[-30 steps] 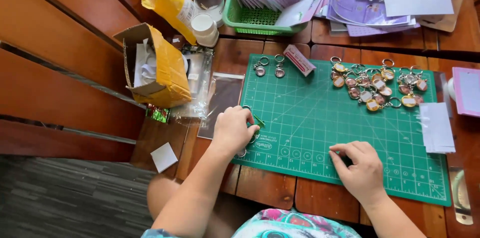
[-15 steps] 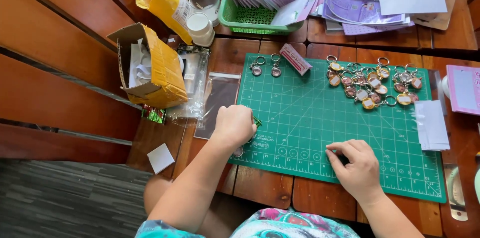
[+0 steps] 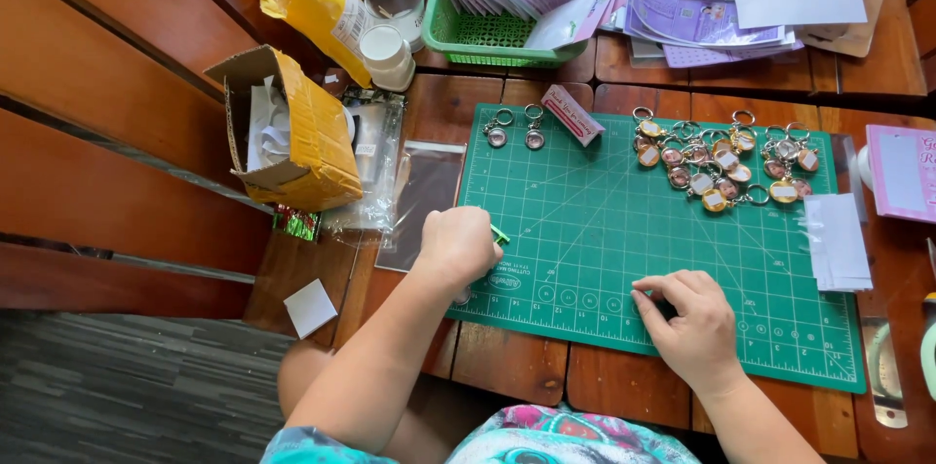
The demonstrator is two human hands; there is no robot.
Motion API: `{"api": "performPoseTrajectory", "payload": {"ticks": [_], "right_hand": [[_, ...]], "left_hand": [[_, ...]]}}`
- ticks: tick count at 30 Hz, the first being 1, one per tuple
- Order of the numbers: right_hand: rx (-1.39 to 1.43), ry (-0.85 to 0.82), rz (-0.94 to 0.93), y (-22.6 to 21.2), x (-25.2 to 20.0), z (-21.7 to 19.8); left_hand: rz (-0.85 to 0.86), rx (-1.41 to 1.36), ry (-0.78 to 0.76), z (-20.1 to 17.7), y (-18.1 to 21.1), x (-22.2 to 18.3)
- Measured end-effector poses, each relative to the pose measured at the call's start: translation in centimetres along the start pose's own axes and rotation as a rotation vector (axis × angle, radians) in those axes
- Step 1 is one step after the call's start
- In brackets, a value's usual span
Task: The person places a keychain onto a decorative backing card, slides it into a plastic sleeve, and seals the package by hand. They then repeat the process with a different keychain and a backing card.
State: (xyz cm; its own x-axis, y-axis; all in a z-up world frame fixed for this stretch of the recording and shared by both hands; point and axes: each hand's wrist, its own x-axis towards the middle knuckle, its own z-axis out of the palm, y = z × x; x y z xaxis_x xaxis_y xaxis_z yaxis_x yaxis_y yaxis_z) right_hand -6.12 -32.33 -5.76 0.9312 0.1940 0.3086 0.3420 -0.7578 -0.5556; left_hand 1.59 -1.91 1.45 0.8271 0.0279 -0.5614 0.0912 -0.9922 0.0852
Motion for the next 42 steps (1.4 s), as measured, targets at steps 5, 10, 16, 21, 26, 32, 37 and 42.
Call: {"api": "performPoseTrajectory", "payload": {"ticks": [5, 10, 16, 21, 26, 32, 37, 42], "right_hand": [[-0.004, 0.003, -0.006, 0.2, -0.1, 0.1], [-0.015, -0.001, -0.014, 0.0, 0.0, 0.0], [-0.023, -0.010, -0.002, 0.1, -0.2, 0.1], [-0.024, -0.005, -0.009, 0.2, -0.2, 0.2], [-0.015, -0.001, -0.005, 0.2, -0.2, 0.2], [-0.021, -0.001, -0.007, 0.2, -0.2, 0.3], [-0.008, 0.012, -0.026, 0.3, -0.2, 0.2], [0.000, 0.005, -0.014, 0.2, -0.2, 0.2]], "left_hand": [[-0.020, -0.108, -0.005, -1.5, -0.9, -0.2], [0.037, -0.206, 0.084, -2.0, -2.1, -0.2], [0.002, -0.140, -0.052, -1.0, -1.4, -0.1], [0.025, -0.093, -0.060, -1.4, -1.3, 0.7], [0.059, -0.162, -0.084, -2.8, -2.1, 0.8], [0.111, -0.334, -0.107, -3.5, -2.9, 0.9], [0.113, -0.356, -0.140, -3.4, -2.7, 1.2], [0.100, -0.385, -0.132, -3.2, -2.8, 1.2]]}}
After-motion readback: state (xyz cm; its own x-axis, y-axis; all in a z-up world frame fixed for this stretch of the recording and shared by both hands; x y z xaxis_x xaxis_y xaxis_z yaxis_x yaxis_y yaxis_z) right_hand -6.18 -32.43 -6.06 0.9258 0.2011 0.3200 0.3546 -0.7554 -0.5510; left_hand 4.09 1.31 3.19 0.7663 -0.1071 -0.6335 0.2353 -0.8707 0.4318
